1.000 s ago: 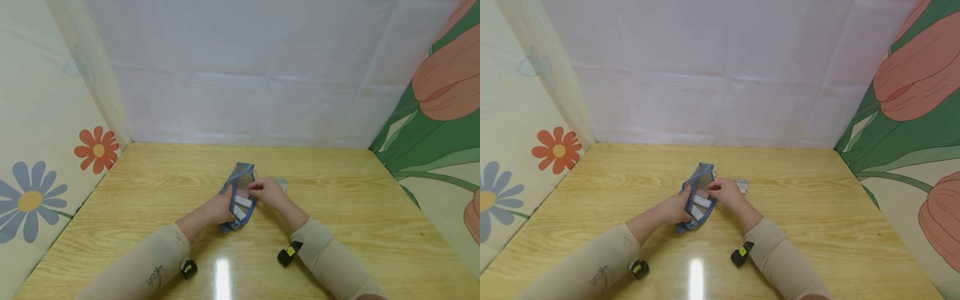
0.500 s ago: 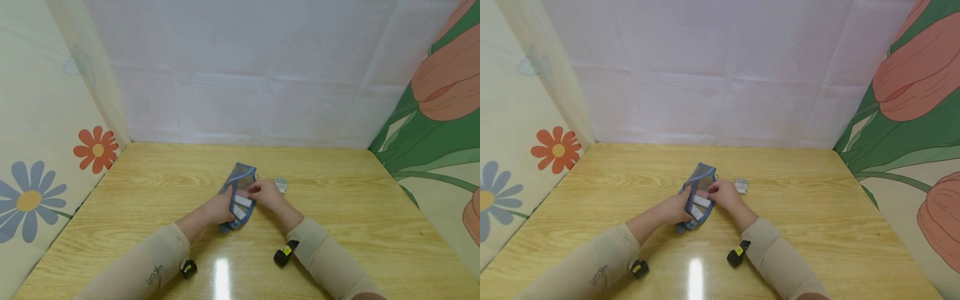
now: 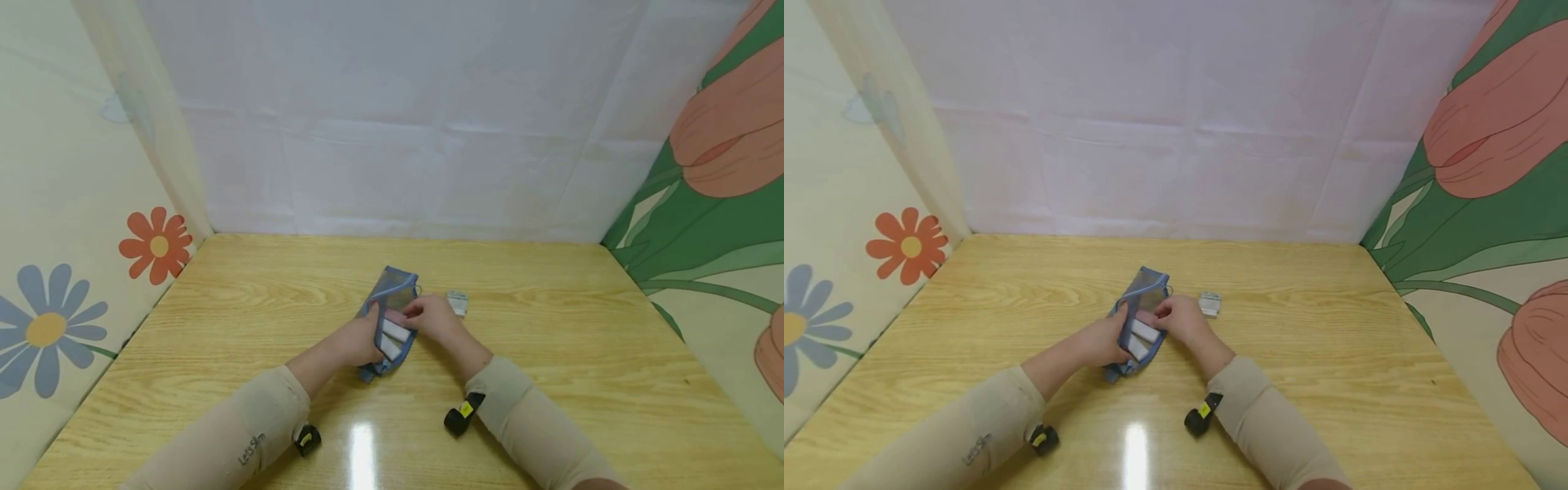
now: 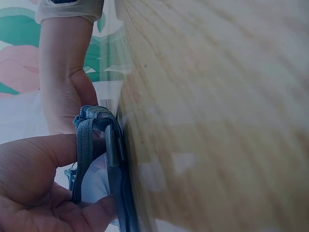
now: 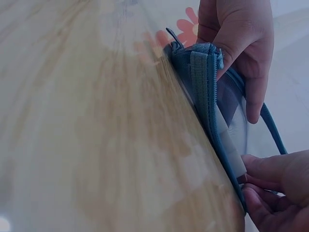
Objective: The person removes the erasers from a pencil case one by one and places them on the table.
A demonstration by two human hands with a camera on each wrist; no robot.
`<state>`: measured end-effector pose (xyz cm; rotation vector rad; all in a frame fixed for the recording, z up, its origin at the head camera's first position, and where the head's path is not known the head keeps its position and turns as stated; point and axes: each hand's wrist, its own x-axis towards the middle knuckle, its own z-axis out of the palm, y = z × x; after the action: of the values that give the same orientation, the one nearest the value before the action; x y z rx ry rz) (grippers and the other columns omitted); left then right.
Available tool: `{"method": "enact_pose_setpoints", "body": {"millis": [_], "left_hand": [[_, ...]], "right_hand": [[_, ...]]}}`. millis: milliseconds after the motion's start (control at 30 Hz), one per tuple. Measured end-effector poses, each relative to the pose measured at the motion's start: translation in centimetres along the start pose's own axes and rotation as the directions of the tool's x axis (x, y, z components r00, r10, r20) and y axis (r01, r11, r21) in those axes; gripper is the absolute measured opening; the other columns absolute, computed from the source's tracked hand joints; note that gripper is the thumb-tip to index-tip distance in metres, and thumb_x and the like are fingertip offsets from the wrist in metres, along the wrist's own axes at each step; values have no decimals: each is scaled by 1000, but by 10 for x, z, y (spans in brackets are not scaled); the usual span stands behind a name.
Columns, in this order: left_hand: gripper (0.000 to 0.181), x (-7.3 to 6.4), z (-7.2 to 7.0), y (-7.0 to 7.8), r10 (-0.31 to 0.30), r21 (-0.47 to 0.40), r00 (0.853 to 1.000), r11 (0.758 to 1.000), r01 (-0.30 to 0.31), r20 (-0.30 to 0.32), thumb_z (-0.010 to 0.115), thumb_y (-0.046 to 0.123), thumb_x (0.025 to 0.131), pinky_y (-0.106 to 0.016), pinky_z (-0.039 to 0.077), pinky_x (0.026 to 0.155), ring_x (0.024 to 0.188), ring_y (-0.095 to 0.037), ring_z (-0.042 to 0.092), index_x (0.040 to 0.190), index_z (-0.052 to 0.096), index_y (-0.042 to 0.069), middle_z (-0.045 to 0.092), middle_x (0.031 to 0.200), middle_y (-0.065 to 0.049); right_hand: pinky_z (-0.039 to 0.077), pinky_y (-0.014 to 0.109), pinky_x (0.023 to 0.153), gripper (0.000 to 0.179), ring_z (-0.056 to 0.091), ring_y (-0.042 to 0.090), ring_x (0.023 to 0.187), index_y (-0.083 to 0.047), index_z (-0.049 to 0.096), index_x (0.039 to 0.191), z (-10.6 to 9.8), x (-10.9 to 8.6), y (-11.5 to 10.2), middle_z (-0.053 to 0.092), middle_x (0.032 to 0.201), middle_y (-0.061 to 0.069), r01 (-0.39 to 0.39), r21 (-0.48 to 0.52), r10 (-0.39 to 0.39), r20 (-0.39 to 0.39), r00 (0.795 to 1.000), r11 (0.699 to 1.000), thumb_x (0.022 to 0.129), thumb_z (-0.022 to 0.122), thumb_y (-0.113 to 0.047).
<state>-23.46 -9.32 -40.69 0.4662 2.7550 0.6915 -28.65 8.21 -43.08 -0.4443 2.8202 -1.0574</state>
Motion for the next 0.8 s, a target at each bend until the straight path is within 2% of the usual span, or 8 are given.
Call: {"method": "enact_pose_setpoints", "body": {"millis": [300,800], "left_hand": [[106,0,1,-1,-5,14,1000,1000,5,4,77,14,68,-32,48,69,76,-21,57,141,6,-12,61,99,-21],[105,0,2,-1,19,-20,999,1000,-20,-30,76,11,66,-33,48,72,78,-21,58,140,7,-15,61,100,-22]], "right_hand": [[47,26,66,14,57,12,74,-9,72,88,2,1,1,66,81,0,24,-49,-24,-6,1000,999,78,72,-18],[47,27,63,14,56,12,71,-13,70,85,1,-3,-2,64,79,-2,-26,-58,24,-23,999,998,79,71,-26]]}}
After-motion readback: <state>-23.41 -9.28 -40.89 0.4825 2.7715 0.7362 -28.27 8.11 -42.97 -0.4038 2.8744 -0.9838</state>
